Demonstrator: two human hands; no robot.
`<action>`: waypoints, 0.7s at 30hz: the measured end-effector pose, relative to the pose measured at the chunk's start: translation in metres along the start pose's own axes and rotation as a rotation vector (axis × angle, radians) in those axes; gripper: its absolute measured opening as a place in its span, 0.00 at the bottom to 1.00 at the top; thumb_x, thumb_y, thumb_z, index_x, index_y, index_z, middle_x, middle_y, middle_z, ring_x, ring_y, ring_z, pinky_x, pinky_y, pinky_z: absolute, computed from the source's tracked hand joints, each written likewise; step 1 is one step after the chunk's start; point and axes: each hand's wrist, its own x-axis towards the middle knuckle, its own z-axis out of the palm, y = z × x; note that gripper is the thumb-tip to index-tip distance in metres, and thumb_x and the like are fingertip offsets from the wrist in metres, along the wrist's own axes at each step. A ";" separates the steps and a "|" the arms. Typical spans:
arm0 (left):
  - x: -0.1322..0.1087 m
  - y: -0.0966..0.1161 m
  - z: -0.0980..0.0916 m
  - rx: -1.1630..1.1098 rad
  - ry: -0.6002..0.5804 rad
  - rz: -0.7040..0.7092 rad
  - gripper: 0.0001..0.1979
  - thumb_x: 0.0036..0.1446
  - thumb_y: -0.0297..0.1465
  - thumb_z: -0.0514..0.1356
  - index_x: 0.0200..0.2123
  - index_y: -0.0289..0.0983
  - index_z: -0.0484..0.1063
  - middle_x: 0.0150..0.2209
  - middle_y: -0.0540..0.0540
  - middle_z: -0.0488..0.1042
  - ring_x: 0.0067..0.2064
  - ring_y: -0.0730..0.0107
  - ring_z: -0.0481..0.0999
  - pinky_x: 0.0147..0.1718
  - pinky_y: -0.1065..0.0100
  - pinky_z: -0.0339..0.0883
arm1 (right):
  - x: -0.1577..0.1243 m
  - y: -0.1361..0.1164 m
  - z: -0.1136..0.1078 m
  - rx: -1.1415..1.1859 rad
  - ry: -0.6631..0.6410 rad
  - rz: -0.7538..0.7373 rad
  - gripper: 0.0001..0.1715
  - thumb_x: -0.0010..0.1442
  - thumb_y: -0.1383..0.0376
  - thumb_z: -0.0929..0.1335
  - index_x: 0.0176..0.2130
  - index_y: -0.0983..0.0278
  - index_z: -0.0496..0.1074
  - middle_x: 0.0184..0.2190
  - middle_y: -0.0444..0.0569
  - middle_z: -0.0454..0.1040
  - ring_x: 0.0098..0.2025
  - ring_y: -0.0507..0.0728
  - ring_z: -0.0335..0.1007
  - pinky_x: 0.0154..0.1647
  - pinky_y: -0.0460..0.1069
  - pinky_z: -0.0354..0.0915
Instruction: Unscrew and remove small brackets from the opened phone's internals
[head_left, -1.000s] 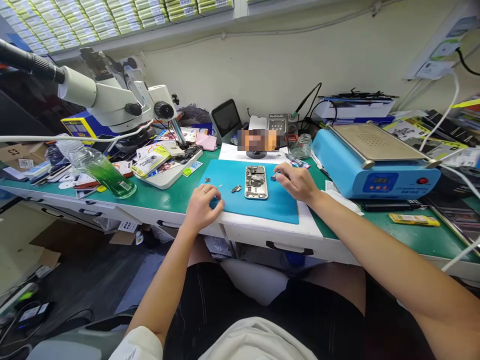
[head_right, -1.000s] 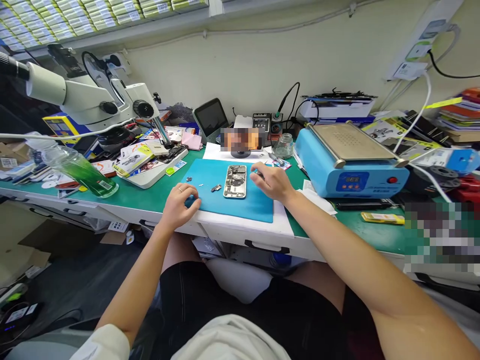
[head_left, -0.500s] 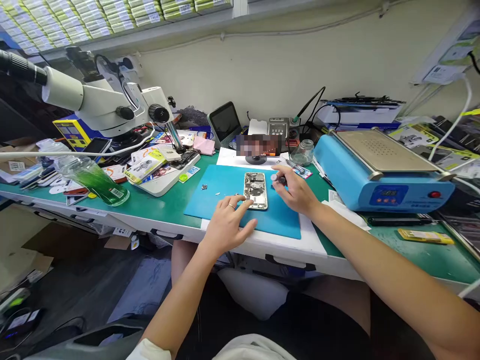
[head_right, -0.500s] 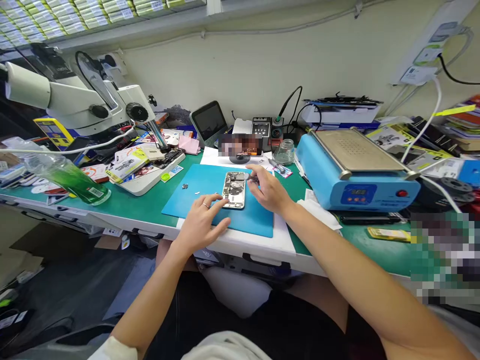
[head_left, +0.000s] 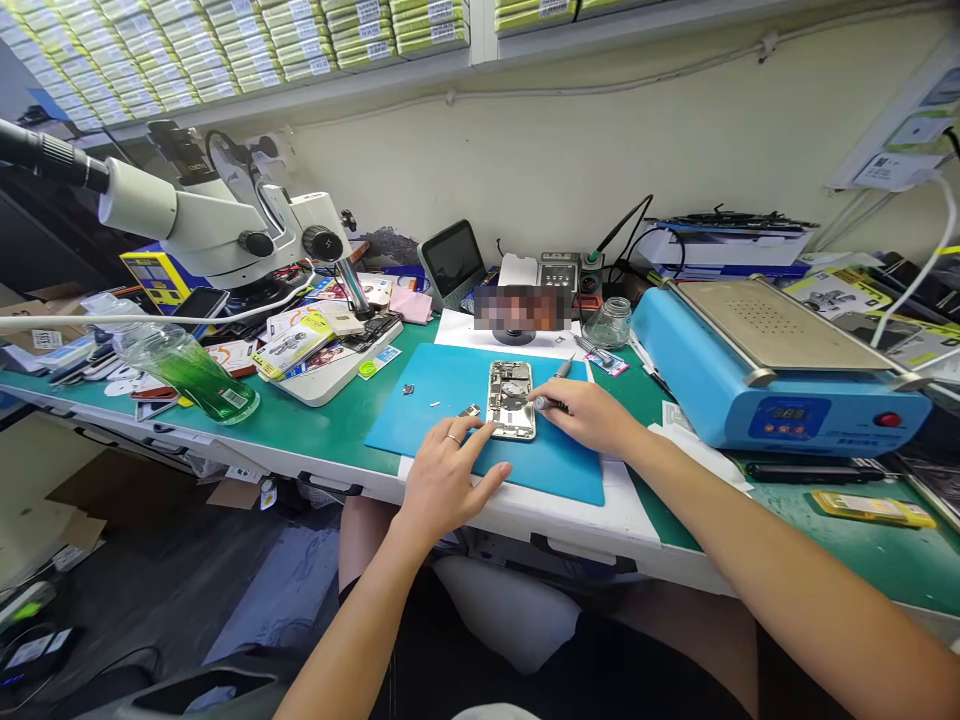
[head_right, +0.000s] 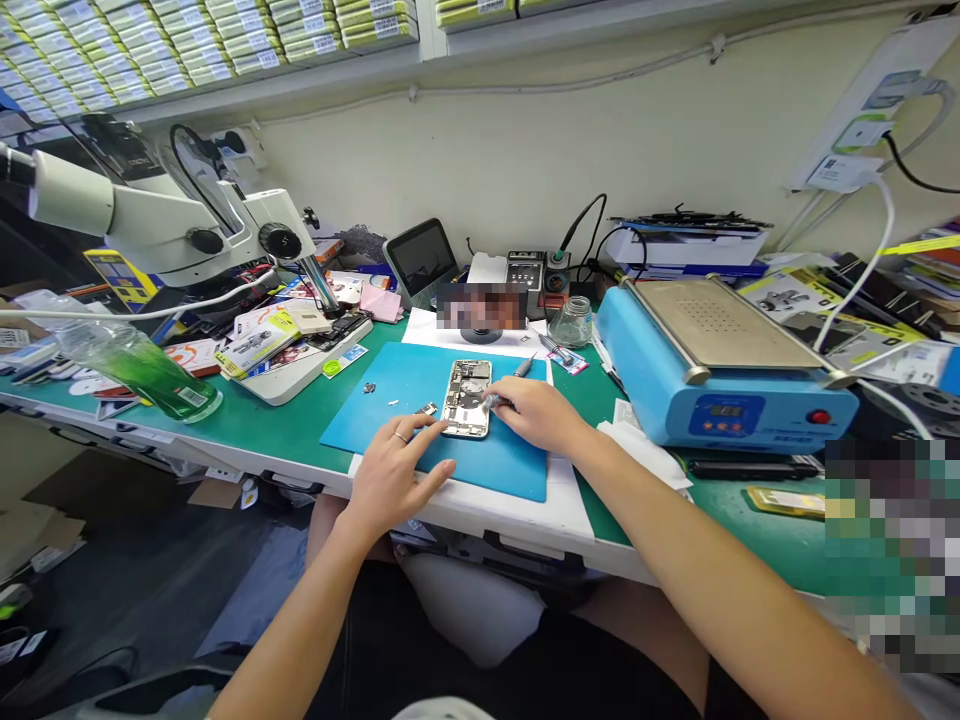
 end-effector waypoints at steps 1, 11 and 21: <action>0.000 0.000 0.001 0.002 0.011 -0.015 0.22 0.70 0.43 0.58 0.61 0.37 0.70 0.56 0.37 0.74 0.57 0.51 0.73 0.56 0.50 0.70 | 0.000 0.000 0.000 0.000 -0.014 -0.002 0.14 0.66 0.69 0.65 0.46 0.62 0.79 0.45 0.53 0.84 0.45 0.63 0.81 0.44 0.54 0.72; -0.001 -0.002 0.003 -0.011 0.010 -0.036 0.19 0.70 0.40 0.61 0.59 0.39 0.71 0.57 0.40 0.74 0.59 0.54 0.73 0.56 0.49 0.71 | 0.002 0.002 0.002 0.011 -0.068 0.007 0.13 0.69 0.65 0.64 0.44 0.62 0.78 0.43 0.55 0.82 0.45 0.63 0.78 0.44 0.55 0.70; 0.000 -0.002 0.002 -0.023 0.007 -0.021 0.17 0.70 0.40 0.61 0.57 0.39 0.72 0.57 0.40 0.74 0.58 0.55 0.74 0.57 0.48 0.71 | 0.002 0.001 0.000 -0.013 -0.099 0.000 0.10 0.72 0.62 0.66 0.43 0.64 0.76 0.41 0.49 0.80 0.42 0.56 0.77 0.46 0.54 0.73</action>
